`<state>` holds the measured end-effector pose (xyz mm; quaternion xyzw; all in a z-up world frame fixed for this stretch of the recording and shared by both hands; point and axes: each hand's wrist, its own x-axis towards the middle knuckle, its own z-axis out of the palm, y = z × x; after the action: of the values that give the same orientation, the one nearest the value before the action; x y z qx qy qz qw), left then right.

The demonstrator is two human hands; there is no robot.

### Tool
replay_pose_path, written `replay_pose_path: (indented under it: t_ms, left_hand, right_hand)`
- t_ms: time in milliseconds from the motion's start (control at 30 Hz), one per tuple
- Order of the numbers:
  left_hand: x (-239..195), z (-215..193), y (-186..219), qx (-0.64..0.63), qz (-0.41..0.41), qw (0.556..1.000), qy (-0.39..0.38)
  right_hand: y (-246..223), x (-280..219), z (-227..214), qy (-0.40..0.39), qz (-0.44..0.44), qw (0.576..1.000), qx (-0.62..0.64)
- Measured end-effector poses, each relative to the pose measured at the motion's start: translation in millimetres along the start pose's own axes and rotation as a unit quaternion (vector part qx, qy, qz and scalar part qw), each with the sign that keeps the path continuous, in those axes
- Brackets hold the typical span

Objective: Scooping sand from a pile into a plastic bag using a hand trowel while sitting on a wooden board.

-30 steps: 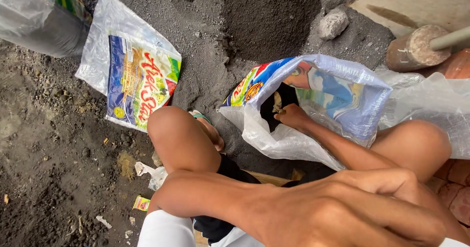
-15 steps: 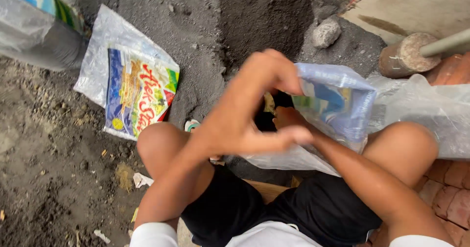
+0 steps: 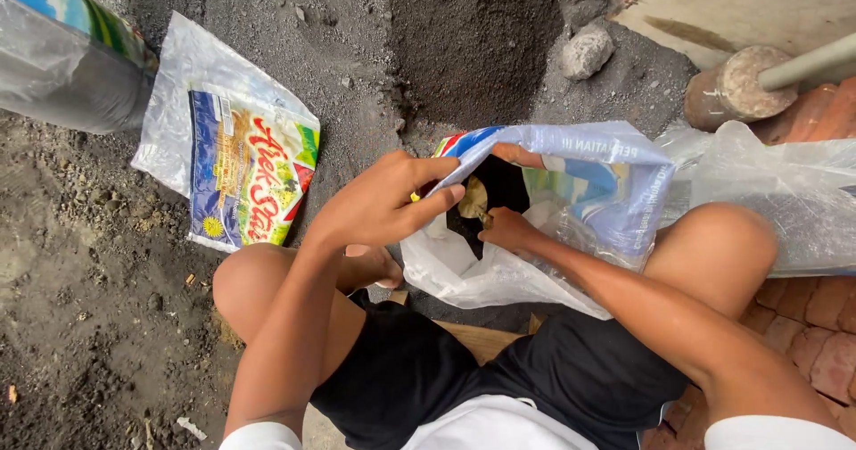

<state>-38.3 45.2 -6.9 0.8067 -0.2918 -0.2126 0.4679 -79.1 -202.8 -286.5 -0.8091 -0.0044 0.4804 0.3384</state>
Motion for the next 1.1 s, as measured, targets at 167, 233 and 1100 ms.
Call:
replay_pose_path:
  t_ms: [167,233,1100]
  left_hand:
    - [0.1,-2.9,-1.2,-0.028,0.035,0.999,-0.024]
    - [-3.9,1.4,-4.6,-0.035,0.041,0.998,-0.034]
    - [1.6,-29.6,13.8,-0.131,0.067,0.987,-0.062]
  right_hand:
    - [12.1,51.7,22.9,0.079,0.031,0.996,0.027]
    - [9.9,41.2,30.2,0.099,0.035,0.993,0.044]
    - [49.1,-8.2,-1.4,0.081,-0.071,0.989,0.106]
